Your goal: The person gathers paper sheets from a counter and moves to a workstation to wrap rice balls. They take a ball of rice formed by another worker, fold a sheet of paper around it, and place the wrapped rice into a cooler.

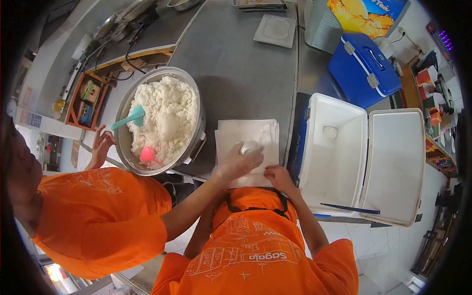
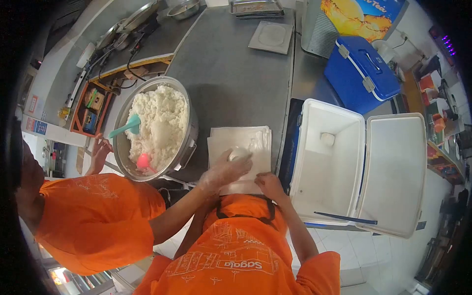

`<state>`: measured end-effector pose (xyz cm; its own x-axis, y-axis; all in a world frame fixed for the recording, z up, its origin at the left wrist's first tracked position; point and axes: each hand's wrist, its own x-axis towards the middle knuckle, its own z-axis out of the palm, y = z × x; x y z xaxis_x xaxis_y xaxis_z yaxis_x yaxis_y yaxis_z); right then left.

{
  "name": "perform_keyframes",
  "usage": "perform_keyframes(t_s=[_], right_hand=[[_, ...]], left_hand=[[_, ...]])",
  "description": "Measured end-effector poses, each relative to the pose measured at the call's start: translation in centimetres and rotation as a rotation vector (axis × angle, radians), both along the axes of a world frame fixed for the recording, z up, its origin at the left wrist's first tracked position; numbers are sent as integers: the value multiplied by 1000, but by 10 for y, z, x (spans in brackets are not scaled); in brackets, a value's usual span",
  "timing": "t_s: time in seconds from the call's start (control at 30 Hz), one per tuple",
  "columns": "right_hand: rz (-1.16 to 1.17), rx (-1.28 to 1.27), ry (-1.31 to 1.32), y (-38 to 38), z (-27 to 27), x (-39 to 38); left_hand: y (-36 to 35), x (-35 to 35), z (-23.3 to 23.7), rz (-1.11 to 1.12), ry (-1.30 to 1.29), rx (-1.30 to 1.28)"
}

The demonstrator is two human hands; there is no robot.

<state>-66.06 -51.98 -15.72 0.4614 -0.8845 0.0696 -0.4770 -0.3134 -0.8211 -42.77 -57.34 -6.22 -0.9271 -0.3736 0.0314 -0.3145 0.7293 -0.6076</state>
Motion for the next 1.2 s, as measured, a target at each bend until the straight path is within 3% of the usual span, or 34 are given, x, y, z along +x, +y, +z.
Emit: perform_keyframes(t_s=[0.03, 0.1, 0.13, 0.17, 0.23, 0.27, 0.3, 0.33, 0.37, 0.4, 0.47, 0.5, 0.57, 0.7, 0.8, 0.87, 0.97, 1.07, 1.2], right_hand=[[-58, 110, -67, -3, -1, 1], [-123, 217, -138, -14, -1, 5], [-202, 195, -86, -24, 1, 7], [-279, 175, -33, -30, 3, 10], [-364, 197, -3, -37, 1, 13], [-448, 214, 24, -39, -3, 14], [-452, 206, 20, -37, -4, 13], [-536, 111, 186, -33, -11, 12], [-617, 22, 354, -32, -12, 10], [-617, 25, 353, -33, -15, 6], [-538, 620, 54, -30, -16, -4], [-537, 621, 55, -31, -28, -5], [-505, 200, -130, -40, -60, -2], [-593, 166, -87, -84, -40, 17], [-601, 311, -226, -110, -25, 33], [-470, 132, 66, -125, -29, 31], [-400, 290, 29, -137, -31, 43], [-405, 246, 177, -131, -24, 48], [-324, 219, 306, -146, -30, 51]], left_hand=[[1, 8, -37, -7, -3, -2], [15, 81, -104, 444, 581, 198], [88, 67, -156, 673, 874, 301], [96, 77, -196, 905, 1166, 406], [73, 61, -116, 1364, 1563, 876], [76, 57, -123, 1363, 1561, 877], [78, 52, -128, 1204, 1509, 562], [77, 46, -133, 1031, 1437, 258], [86, 38, -116, 888, 1196, 172], [87, 33, -115, 889, 1193, 173], [96, 27, -122, 434, 709, 415], [101, 23, -125, 435, 710, 415], [99, 17, -126, 542, 608, 503], [96, 13, -118, 593, 537, 477], [94, 11, -115, 666, 525, 488], [92, 11, -115, 669, 466, 446], [91, 13, -118, 595, 486, 389], [88, 11, -120, 602, 497, 516], [89, 11, -114, 623, 447, 459]])
